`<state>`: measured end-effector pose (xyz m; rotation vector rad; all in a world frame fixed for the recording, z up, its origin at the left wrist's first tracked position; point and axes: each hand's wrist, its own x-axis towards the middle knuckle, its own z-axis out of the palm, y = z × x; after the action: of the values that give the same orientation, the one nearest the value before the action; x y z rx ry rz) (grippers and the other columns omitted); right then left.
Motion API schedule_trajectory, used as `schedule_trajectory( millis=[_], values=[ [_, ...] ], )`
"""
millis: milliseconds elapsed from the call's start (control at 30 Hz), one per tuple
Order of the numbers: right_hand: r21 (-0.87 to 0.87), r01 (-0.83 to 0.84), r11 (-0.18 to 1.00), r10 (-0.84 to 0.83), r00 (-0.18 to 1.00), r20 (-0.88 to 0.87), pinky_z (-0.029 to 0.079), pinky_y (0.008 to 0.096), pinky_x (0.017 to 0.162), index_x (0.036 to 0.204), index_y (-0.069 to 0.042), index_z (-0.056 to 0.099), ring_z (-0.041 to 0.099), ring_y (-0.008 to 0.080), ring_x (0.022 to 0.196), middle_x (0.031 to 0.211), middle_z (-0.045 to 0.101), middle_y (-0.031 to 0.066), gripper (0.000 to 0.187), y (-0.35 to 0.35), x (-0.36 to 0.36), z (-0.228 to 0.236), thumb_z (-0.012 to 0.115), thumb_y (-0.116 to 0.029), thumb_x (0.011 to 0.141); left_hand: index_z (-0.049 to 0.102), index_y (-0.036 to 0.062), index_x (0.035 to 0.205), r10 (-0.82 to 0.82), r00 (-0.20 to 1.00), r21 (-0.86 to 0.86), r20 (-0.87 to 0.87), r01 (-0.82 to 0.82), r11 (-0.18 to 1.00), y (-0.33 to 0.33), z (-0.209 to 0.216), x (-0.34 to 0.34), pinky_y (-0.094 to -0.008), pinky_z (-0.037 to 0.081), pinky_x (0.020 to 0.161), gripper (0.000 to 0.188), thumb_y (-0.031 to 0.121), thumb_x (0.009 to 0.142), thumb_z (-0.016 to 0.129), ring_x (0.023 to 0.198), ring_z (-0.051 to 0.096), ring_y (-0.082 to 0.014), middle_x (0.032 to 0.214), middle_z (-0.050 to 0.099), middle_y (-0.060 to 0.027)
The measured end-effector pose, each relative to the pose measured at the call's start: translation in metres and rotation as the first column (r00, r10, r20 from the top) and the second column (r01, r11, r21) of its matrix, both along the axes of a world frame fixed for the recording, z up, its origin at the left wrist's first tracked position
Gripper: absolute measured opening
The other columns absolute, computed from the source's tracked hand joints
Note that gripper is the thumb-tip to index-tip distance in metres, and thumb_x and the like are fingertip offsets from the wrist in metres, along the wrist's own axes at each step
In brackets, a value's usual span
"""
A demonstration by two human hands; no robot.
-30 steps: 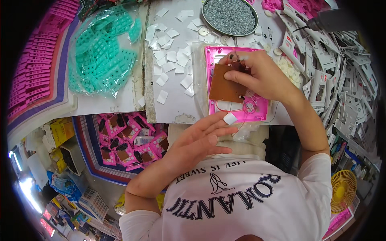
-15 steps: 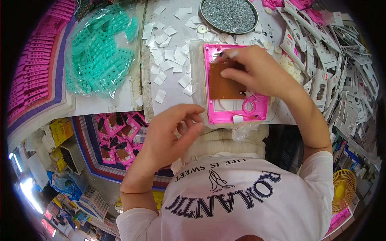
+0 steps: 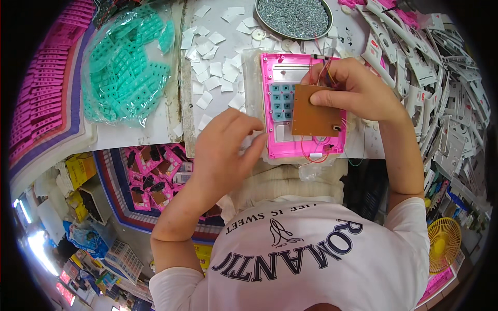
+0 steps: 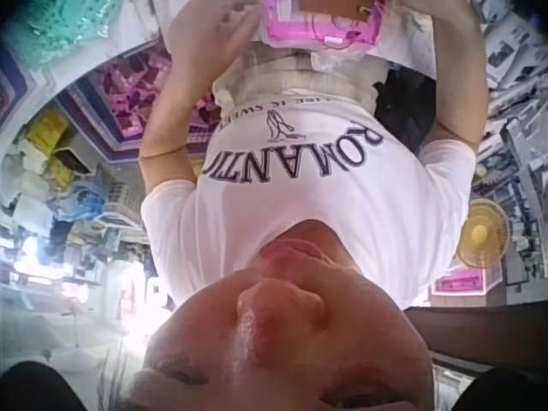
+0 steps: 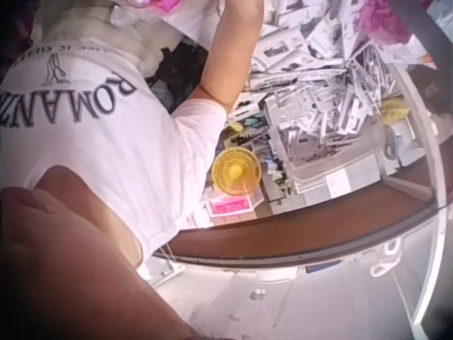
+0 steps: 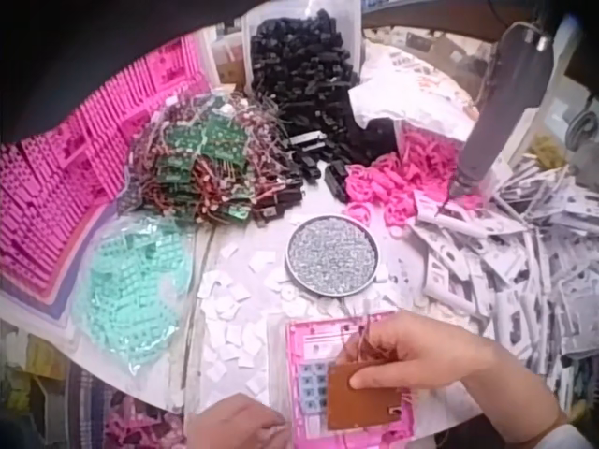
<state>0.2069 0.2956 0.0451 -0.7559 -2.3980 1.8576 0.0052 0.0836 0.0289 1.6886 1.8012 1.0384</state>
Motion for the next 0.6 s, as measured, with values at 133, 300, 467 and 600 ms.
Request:
schedule_trajectory(
  millis=[133,300,467,600],
  values=[
    [0.047,-0.040,0.998,0.035,0.994,0.100,0.049,0.0276,0.073,0.104,0.003,0.068,0.056,0.0074,0.082,0.089,0.067,0.0013,0.022,0.002,-0.005,-0.001,0.076,-0.014,0.092,0.066,0.0036,0.094,-0.038,0.992,0.079,-0.117,0.047,0.996,0.023,0.001,0.011,-0.0394,0.051,0.072,0.022,0.002,0.076,0.078,0.080,0.063,-0.0295,0.090,0.062,-0.0089],
    [0.016,-0.055,0.998,0.054,0.995,0.085,0.049,0.0269,0.075,0.112,0.003,0.068,0.056,0.0063,0.083,0.090,0.066,0.0002,0.027,0.002,-0.008,-0.008,0.075,-0.015,0.093,0.066,0.0042,0.095,-0.198,0.913,-0.021,-0.356,0.204,0.979,0.039,0.009,0.008,-0.0427,0.050,0.072,0.022,0.002,0.076,0.076,0.080,0.062,-0.0310,0.091,0.062,-0.0092],
    [-0.017,-0.042,0.999,0.043,0.997,0.071,0.049,0.0270,0.076,0.112,0.003,0.068,0.055,0.0060,0.083,0.089,0.065,-0.0004,0.027,0.001,-0.007,-0.011,0.075,-0.016,0.094,0.067,0.0040,0.095,-0.273,0.864,-0.016,-0.422,0.294,0.956,0.045,0.015,-0.005,-0.0416,0.051,0.070,0.021,-0.001,0.076,0.072,0.081,0.064,-0.0312,0.093,0.064,-0.0099],
    [-0.018,-0.024,1.000,0.024,1.000,-0.012,0.049,0.0289,0.073,0.111,0.003,0.068,0.055,0.0073,0.079,0.084,0.064,-0.0001,0.026,0.001,-0.005,-0.014,0.075,-0.015,0.093,0.069,0.0036,0.097,-0.197,0.928,0.098,-0.315,0.238,0.966,0.040,0.014,-0.018,-0.0378,0.052,0.069,0.025,-0.008,0.075,0.066,0.080,0.065,-0.0279,0.097,0.066,-0.0104]
  ],
)
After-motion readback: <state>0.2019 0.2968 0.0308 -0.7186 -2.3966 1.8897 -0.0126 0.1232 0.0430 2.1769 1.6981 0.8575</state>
